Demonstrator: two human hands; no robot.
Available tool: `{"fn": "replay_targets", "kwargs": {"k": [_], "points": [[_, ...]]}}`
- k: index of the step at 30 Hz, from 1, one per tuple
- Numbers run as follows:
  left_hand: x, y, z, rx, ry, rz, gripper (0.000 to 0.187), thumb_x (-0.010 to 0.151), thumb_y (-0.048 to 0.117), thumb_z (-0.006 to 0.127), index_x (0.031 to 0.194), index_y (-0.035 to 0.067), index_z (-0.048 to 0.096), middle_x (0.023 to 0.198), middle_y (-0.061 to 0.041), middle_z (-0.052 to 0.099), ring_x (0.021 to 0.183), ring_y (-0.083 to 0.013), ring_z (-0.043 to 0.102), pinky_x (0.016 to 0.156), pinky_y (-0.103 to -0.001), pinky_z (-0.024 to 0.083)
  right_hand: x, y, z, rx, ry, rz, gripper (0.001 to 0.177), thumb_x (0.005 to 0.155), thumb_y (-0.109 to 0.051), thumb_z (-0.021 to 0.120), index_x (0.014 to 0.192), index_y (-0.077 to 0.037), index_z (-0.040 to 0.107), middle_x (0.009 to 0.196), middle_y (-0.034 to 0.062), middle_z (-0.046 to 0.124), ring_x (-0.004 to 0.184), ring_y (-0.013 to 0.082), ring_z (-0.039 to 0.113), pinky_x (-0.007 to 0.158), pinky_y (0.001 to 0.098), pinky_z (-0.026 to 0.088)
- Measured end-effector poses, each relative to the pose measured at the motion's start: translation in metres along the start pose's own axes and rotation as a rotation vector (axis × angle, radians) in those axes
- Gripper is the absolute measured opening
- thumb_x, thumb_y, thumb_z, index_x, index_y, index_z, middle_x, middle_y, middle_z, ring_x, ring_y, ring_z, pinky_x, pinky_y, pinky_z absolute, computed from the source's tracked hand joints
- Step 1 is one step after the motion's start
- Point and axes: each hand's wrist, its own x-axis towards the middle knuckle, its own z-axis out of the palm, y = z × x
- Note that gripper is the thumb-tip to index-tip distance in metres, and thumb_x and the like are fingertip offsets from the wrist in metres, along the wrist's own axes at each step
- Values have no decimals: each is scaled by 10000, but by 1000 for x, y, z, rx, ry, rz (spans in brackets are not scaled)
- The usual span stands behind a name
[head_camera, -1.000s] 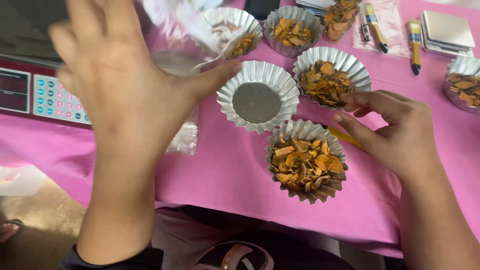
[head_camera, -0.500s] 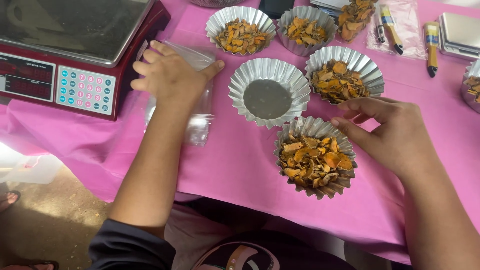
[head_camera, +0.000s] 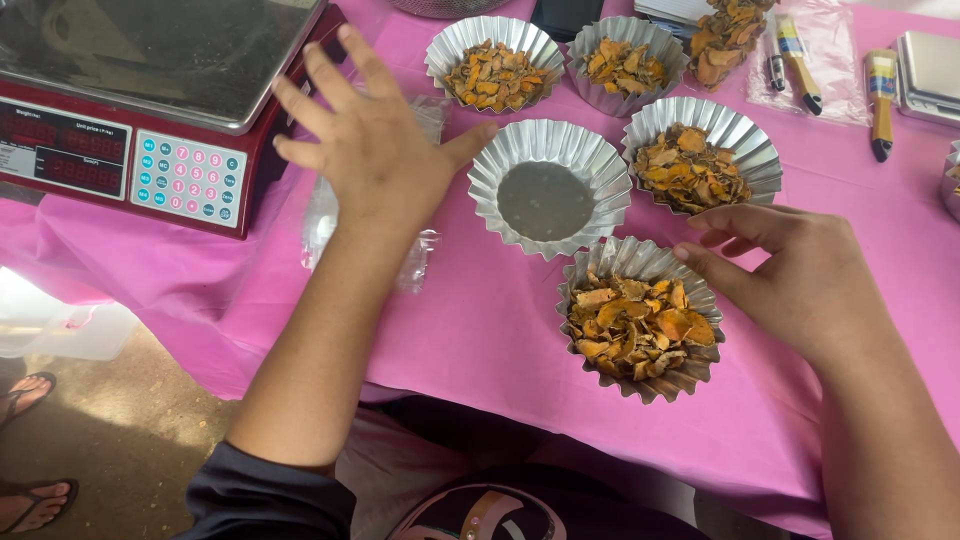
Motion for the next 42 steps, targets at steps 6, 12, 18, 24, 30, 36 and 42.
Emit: {"fn": "replay_targets", "kwargs": {"k": [6,12,18,24,30,36,42], "points": [[-24,44,-25,-246,120,401,827,780,855,719,1285,210,604,1233,-72,561,1046,-401,486,697,-556,413,2,6,-26,-231,-163,458,257,907,-454,767,1068,-273,853,905,-32,836,820,147,749,754,365,566],[-48,85,-42,-558,-302,1126,345,858,496,792,809,183,656,734,-23,656,834,-287,664,716,-496,587,14,2,-30,-325,-403,595,439,862,-445,759,1259,-258,766,1246,-10,780,1141,238,717,960,429,552],[-83,86,-31,-299,-557,1134,426,657,690,828,659,292,677,656,103,636,680,-197,626,715,-453,391,20,21,-8,-445,-494,500,226,865,-393,730,1068,-363,823,1084,-113,811,1055,194,718,834,371,535],[-85,79,-31,-477,-563,1096,515,734,652,717,486,258,498,494,159,517,538,-130,545,689,-428,338,19,2,-28,-439,-565,588,245,991,-261,622,1168,-312,785,1181,-82,805,1092,164,725,864,359,596],[-105,96,-9,-277,-411,1013,347,825,435,640,599,173,614,552,17,598,569,-244,596,727,-478,347,4,36,-48,-285,-469,532,253,972,-187,636,1194,-224,753,1114,-7,835,1023,182,778,917,365,593],[-101,91,-14,-422,-400,884,308,808,254,526,514,185,468,453,12,475,474,-251,508,673,-452,301,-22,50,-71,80,-114,185,342,960,-181,651,1275,-81,740,681,115,590,602,242,534,594,388,433],[-75,78,-36,-1198,-698,401,205,877,255,765,711,139,734,607,78,662,583,-19,564,554,-239,476,-39,70,-30,1086,390,-244,201,1183,-410,512,1303,-279,416,1136,178,633,820,262,686,626,278,647]]}}
